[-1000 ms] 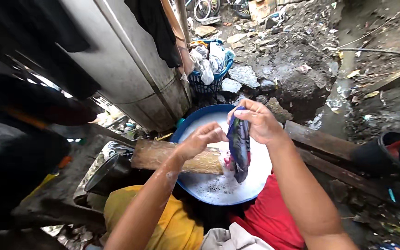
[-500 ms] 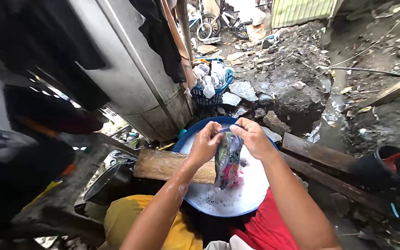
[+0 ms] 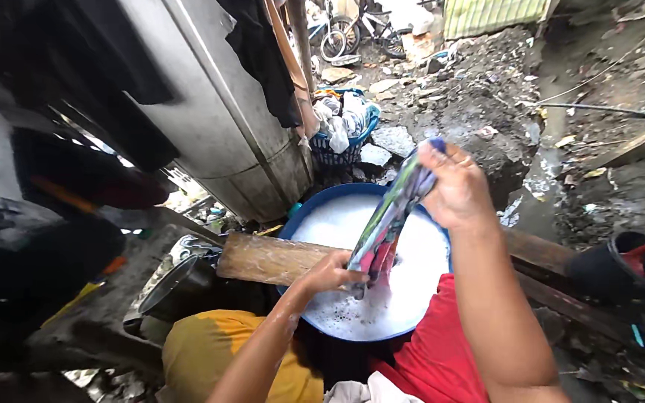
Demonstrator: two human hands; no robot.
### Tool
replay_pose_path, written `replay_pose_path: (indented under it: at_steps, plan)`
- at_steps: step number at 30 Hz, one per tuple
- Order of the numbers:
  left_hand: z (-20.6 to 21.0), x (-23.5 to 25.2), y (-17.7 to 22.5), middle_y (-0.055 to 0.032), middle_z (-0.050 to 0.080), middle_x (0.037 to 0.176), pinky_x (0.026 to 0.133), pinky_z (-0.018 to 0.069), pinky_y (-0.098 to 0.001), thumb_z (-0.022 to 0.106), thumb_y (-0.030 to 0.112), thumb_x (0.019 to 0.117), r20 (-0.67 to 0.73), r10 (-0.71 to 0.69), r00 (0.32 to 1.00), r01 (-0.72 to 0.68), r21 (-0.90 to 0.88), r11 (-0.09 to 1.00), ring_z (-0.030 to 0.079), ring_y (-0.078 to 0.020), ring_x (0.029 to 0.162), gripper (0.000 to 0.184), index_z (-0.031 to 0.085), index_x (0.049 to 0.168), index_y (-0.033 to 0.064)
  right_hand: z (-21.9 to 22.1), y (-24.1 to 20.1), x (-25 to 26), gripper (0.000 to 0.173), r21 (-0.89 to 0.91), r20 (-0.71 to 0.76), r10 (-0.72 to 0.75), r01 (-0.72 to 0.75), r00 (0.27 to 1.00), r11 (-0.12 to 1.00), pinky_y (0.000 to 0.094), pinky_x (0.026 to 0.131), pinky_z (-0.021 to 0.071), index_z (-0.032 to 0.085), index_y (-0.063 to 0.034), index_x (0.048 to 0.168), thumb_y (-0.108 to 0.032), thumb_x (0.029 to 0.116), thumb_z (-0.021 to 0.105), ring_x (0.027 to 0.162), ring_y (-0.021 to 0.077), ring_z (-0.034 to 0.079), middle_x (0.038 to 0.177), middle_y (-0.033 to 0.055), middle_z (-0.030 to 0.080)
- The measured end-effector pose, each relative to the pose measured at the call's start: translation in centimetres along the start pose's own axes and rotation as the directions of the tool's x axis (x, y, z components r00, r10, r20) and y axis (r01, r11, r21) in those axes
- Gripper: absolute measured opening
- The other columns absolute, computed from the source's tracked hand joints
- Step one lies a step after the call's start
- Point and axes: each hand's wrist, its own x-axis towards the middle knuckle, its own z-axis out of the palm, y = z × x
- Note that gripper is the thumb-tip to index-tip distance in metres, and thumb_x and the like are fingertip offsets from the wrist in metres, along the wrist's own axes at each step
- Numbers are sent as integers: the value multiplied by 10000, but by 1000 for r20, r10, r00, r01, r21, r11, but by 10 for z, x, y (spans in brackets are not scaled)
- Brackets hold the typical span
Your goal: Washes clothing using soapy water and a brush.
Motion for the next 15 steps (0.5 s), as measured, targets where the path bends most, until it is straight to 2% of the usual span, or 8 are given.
replay_pose_path:
  at_steps: [2, 3, 5, 8, 10, 12, 15]
  plan:
    - [-14, -19, -16, 27, 710, 884, 758, 562, -252, 707, 130, 913, -62, -121, 991, 124, 44, 991, 649, -9, 788, 167, 715, 1049, 34, -14, -9, 2, 224, 36, -118, -28, 33, 993, 999, 240, 694, 598, 628, -178, 957, -128, 1080, 447, 698, 20, 659, 769, -97, 679]
    - [-24, -30, -16, 31, 707, 893, 763, 568, -250, 691, 115, 918, -117, -137, 984, 139, 9, 990, 651, -11, 793, 168, 706, 1065, 36, -24, -11, 3, 216, 52, -173, -41, 50, 984, 997, 254, 712, 606, 629, -170, 974, -135, 1084, 447, 719, 32, 671, 785, -86, 687]
    - [-46, -52, -6, 64, 710, 870, 748, 579, -228, 644, 88, 910, -267, -81, 960, 71, -45, 996, 659, 0, 781, 130, 701, 1025, 70, -43, -12, 2, 201, 39, -247, -54, 65, 967, 997, 277, 751, 617, 621, -169, 988, -150, 1090, 449, 768, 48, 691, 818, -75, 700]
    - [-74, -73, 15, 100, 669, 746, 623, 546, -201, 605, 133, 909, -404, 33, 914, -51, -33, 998, 618, 7, 657, 84, 664, 878, 184, -61, 1, -4, 173, 5, -303, -41, 45, 952, 999, 293, 807, 625, 625, -156, 1070, -173, 1097, 455, 847, 65, 713, 898, -61, 721]
    - [-89, -81, 27, 105, 676, 725, 572, 540, -185, 626, 196, 937, -403, 116, 908, -143, -37, 989, 614, 12, 608, 75, 660, 895, 248, -64, 10, -7, 158, 29, -329, -9, 20, 944, 999, 317, 832, 628, 621, -161, 1084, -191, 1096, 466, 880, 79, 721, 924, -51, 731]
    - [-98, -88, 37, 102, 678, 764, 574, 538, -170, 591, 180, 981, -382, 183, 906, -197, 2, 980, 612, 15, 620, 101, 649, 947, 256, -65, 16, -11, 165, 54, -353, 17, 2, 936, 999, 324, 825, 630, 623, -165, 1065, -198, 1097, 465, 879, 87, 725, 920, -46, 735]
    - [-105, -99, 52, 117, 677, 829, 579, 533, -146, 558, 149, 1015, -391, 215, 895, -183, 118, 976, 614, 34, 654, 120, 629, 1011, 245, -69, 18, -15, 205, 43, -366, 21, -6, 930, 999, 323, 809, 632, 631, -162, 1032, -203, 1104, 443, 862, 86, 725, 900, -46, 736]
